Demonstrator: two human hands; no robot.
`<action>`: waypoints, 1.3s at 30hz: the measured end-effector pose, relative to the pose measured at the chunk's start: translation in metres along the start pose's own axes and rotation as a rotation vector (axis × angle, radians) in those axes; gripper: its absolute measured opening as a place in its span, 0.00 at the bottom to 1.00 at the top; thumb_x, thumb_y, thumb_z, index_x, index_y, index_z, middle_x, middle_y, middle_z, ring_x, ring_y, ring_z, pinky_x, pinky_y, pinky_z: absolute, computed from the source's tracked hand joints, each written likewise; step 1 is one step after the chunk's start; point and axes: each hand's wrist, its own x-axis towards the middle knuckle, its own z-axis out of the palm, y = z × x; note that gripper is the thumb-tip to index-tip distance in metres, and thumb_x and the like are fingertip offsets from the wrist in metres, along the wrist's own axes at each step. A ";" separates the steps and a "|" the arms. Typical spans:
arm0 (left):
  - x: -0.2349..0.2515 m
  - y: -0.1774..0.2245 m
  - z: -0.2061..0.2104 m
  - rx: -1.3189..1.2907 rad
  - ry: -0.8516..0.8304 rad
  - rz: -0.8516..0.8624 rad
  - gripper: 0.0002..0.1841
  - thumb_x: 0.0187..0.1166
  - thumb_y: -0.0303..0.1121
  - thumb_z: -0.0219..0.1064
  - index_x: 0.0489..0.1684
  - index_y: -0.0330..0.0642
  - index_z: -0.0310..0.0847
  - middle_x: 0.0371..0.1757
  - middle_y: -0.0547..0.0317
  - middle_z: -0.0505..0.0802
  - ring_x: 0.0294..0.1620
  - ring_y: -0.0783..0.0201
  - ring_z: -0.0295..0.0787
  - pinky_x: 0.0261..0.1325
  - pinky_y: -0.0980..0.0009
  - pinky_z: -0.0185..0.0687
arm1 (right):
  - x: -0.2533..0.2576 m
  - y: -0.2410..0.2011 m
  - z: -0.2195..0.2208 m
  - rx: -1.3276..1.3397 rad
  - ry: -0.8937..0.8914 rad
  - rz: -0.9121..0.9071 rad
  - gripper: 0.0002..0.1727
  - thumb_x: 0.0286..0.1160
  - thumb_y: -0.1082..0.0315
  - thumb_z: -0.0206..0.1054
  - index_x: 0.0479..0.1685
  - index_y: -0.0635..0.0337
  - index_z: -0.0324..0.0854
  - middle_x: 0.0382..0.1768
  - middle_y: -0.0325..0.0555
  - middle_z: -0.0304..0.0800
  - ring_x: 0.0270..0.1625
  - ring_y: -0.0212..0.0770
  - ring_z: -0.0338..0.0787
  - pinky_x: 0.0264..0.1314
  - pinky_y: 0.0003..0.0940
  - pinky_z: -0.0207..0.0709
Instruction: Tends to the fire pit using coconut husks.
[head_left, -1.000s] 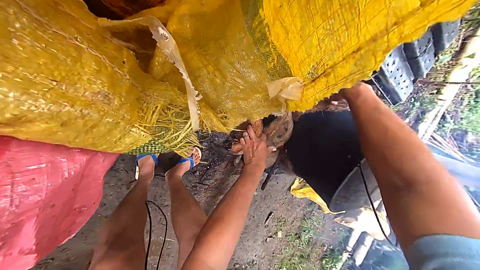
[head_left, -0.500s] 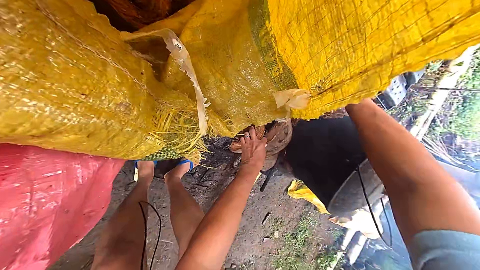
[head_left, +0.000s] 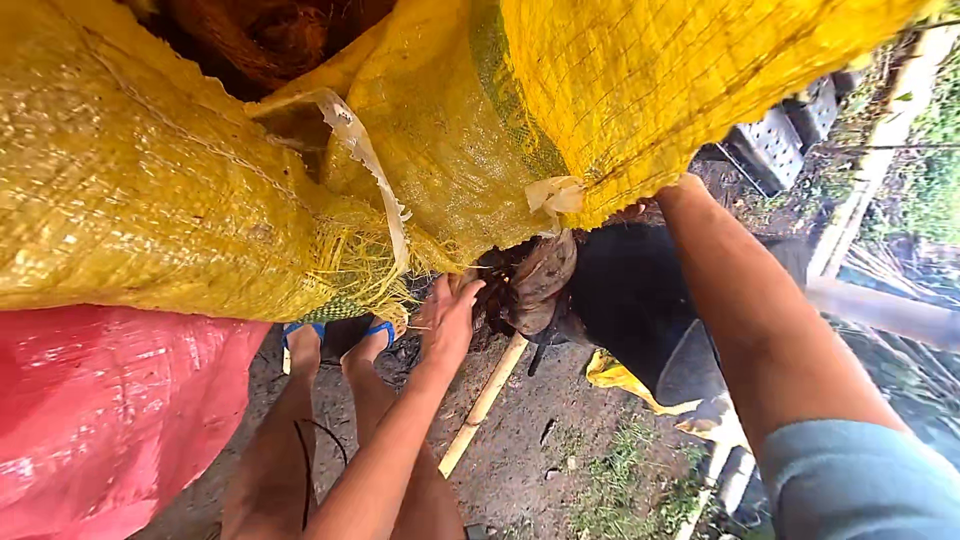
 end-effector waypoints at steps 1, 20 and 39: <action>-0.008 -0.008 -0.008 -0.019 -0.010 0.014 0.20 0.86 0.30 0.62 0.75 0.58 0.83 0.81 0.28 0.75 0.74 0.30 0.80 0.73 0.38 0.76 | 0.003 0.005 0.007 0.078 0.037 0.019 0.24 0.84 0.69 0.65 0.79 0.55 0.77 0.78 0.71 0.76 0.82 0.75 0.72 0.76 0.77 0.65; -0.072 -0.073 -0.046 -0.373 -0.149 -0.185 0.40 0.79 0.35 0.71 0.92 0.41 0.57 0.83 0.43 0.78 0.83 0.55 0.75 0.86 0.57 0.68 | -0.001 0.004 0.026 0.547 0.466 0.096 0.48 0.63 0.56 0.84 0.86 0.62 0.65 0.74 0.94 0.65 0.76 0.94 0.66 0.65 0.91 0.60; -0.113 -0.053 -0.006 -0.505 -0.224 -0.196 0.34 0.78 0.22 0.66 0.88 0.33 0.60 0.77 0.44 0.82 0.71 0.66 0.84 0.72 0.70 0.82 | -0.096 -0.231 0.370 2.592 0.999 0.860 0.37 0.61 0.82 0.73 0.73 0.69 0.59 0.57 0.61 0.76 0.56 0.46 0.84 0.57 0.40 0.84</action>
